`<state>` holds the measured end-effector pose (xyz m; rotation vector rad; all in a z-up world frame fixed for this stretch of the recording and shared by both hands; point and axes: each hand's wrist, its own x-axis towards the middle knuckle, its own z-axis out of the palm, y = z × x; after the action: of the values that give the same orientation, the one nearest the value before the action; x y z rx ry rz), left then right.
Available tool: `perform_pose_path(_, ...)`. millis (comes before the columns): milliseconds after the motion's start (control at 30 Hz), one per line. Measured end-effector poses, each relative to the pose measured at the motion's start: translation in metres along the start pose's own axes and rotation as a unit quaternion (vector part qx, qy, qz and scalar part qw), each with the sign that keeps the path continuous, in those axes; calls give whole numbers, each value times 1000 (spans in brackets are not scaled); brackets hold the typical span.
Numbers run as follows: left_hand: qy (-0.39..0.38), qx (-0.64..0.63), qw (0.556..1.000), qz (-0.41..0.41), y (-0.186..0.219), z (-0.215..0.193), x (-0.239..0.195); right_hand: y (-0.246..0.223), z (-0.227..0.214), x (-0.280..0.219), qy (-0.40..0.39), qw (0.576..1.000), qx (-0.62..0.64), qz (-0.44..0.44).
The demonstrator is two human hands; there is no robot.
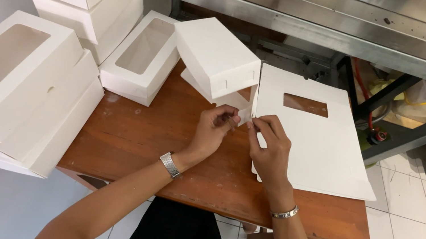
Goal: The person assembles white rectangular cardboard boxes with clear windows on a wooden table. They fold the flat pieces into shape, tuck flaps to secure the sides, and stack the completed boxes. The person then begins folding another flat box piece.
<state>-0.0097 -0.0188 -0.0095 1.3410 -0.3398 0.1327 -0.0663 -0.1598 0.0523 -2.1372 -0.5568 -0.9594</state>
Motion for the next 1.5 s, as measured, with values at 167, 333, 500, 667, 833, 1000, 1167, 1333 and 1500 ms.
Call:
perform_pose_path(167, 25, 130, 987, 86, 38, 5, -12, 4, 3, -2, 5, 997, 55, 48)
perform_pose_path(333, 33, 155, 982, 104, 62, 9, -19, 6, 4, -3, 10, 988, 122, 96)
perform_pose_path(500, 39, 146, 985, 77, 52, 8, -14, 6, 7, -5, 27, 957, 178, 227)
perform_pose_path(667, 33, 156, 987, 35, 51, 10, -15, 1, 11, -8, 30, 962, 135, 234)
perform_pose_path(833, 34, 156, 986, 39, 48, 10, -14, -3, 13, -7, 22, 966, 117, 230)
perform_pose_path(1000, 14, 183, 980, 80, 50, 9, -16, -2, 11, -6, -12, 978, 83, 192)
perform_pose_path(1167, -2, 183, 981, 65, 50, 6, -18, -5, 13, -10, -74, 992, -59, 86)
perform_pose_path(1333, 7, 164, 986, 15, 41, 5, -13, -5, 15, -9, -104, 986, -127, 27)
perform_pose_path(1500, 12, 142, 990, 2, 46, 8, -12, 3, 17, -9, -21, 994, -3, 112)
